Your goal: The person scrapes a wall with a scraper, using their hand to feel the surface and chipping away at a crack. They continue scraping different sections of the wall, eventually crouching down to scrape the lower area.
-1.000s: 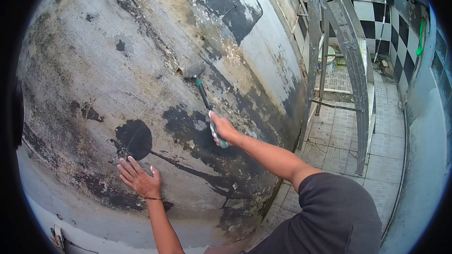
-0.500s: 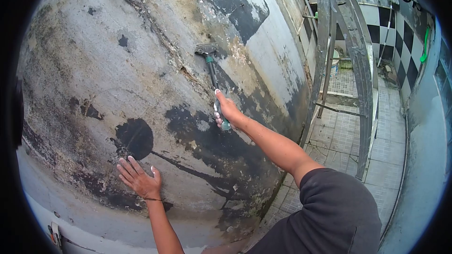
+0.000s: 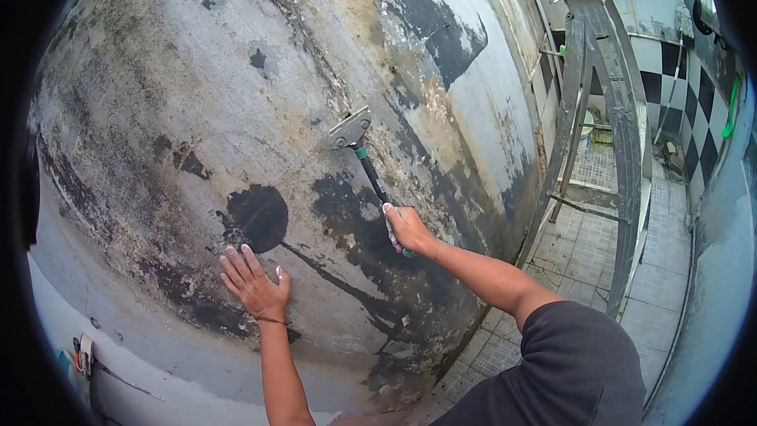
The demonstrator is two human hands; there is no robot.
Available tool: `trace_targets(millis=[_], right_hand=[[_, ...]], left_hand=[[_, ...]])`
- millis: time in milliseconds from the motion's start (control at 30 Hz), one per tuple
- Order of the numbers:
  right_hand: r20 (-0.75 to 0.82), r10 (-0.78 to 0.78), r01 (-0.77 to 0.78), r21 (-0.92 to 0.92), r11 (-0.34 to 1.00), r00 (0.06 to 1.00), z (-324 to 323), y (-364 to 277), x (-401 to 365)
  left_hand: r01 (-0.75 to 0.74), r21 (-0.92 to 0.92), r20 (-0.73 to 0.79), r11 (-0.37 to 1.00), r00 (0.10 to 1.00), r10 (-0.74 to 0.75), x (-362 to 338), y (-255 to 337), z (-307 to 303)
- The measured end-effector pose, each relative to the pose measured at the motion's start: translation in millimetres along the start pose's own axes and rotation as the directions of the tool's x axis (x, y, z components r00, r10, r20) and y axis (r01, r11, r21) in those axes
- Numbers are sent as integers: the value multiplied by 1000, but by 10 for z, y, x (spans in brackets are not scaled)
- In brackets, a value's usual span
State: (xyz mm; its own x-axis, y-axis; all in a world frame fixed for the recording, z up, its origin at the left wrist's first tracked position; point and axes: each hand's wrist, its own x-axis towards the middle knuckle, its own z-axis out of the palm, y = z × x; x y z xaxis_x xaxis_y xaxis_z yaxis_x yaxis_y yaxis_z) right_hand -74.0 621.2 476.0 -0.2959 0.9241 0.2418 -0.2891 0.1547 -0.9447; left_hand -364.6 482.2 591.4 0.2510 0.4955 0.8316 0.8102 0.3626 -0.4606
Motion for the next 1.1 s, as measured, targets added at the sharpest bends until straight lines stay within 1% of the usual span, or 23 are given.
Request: trace_targets(millis=[33, 67, 167, 233, 267, 367, 433, 500, 567, 600, 667, 700, 733, 767, 800, 833, 867, 900, 967, 1000, 1100], right_hand=[[-29, -26, 26, -16, 1000, 999, 18, 22, -47], [-14, -15, 15, -27, 1000, 1000, 31, 7, -46], [-17, -13, 13, -4, 1000, 1000, 76, -395, 243], [-31, -17, 20, 102, 995, 999, 67, -914, 545], [-25, -28, 30, 120, 992, 999, 46, -1127, 719], [-33, -31, 36, 146, 989, 999, -66, -1861, 1104], [-15, -34, 35, 127, 991, 999, -98, -2396, 1198], [38, -64, 57, 160, 985, 997, -198, -2843, 1448], [-50, -59, 66, 149, 987, 997, -202, -3164, 1429], [-29, -61, 65, 157, 986, 998, -216, -3136, 1392], [35, -68, 63, 131, 989, 997, -264, -2782, 1206], [59, -89, 88, 26, 996, 994, -296, -2482, 1117], [9, -35, 35, -37, 999, 999, -245, -2252, 877], [-33, -1, -3, -126, 992, 999, -224, -1993, 814], [-16, 20, -22, -123, 992, 1000, -170, -1937, 696], [-46, 16, -21, -114, 993, 999, -91, -1990, 704], [-14, -24, 22, -114, 993, 1000, -43, -2127, 787], [16, -61, 62, -112, 992, 998, -8, -2365, 893], [-5, -74, 74, -76, 994, 997, 108, -2925, 1103], [-12, -82, 81, -57, 995, 997, 134, -3069, 1152], [11, -81, 82, -55, 995, 997, 175, -2882, 1004]], left_hand=[[-1, 1, 6, 1000, 1000, 1, -39, -22, -24], [4, 3, 2, 1000, 1000, -4, -21, -9, -17], [5, -8, -8, 1000, 1000, -5, 1, 8, 16], [1, 1, -14, 1000, 1000, -1, -16, -6, 35], [4, 1, -17, 1000, 1000, -4, -23, -10, 26], [17, -14, 9, 1000, 1000, -17, -6, -6, 0], [18, -14, 31, 1000, 999, -18, 0, 7, -15], [15, -18, 3, 1000, 1000, -15, 16, 14, 3], [5, -23, -3, 1000, 1000, -5, -2, -6, -3], [15, -17, 22, 1000, 1000, -15, 8, 0, -8], [24, -19, 44, 1000, 999, -24, -19, -11, -24], [18, -28, 34, 999, 999, -17, -15, -18, -25], [14, -41, 21, 999, 1000, -13, -5, -5, -18], [22, -52, 17, 998, 1000, -21, -14, 10, -15], [17, -55, 18, 998, 1000, -16, -28, 4, -18], [14, -52, 14, 999, 1000, -13, -14, -12, -10], [21, -47, 10, 999, 1000, -20, -14, -30, -9], [21, -53, 18, 998, 1000, -20, -23, -26, -9], [22, -60, 25, 998, 999, -20, -4, -26, 6], [22, -63, 14, 998, 1000, -21, 9, -20, 11], [18, -72, 26, 997, 1000, -17, -50, -22, -8]])
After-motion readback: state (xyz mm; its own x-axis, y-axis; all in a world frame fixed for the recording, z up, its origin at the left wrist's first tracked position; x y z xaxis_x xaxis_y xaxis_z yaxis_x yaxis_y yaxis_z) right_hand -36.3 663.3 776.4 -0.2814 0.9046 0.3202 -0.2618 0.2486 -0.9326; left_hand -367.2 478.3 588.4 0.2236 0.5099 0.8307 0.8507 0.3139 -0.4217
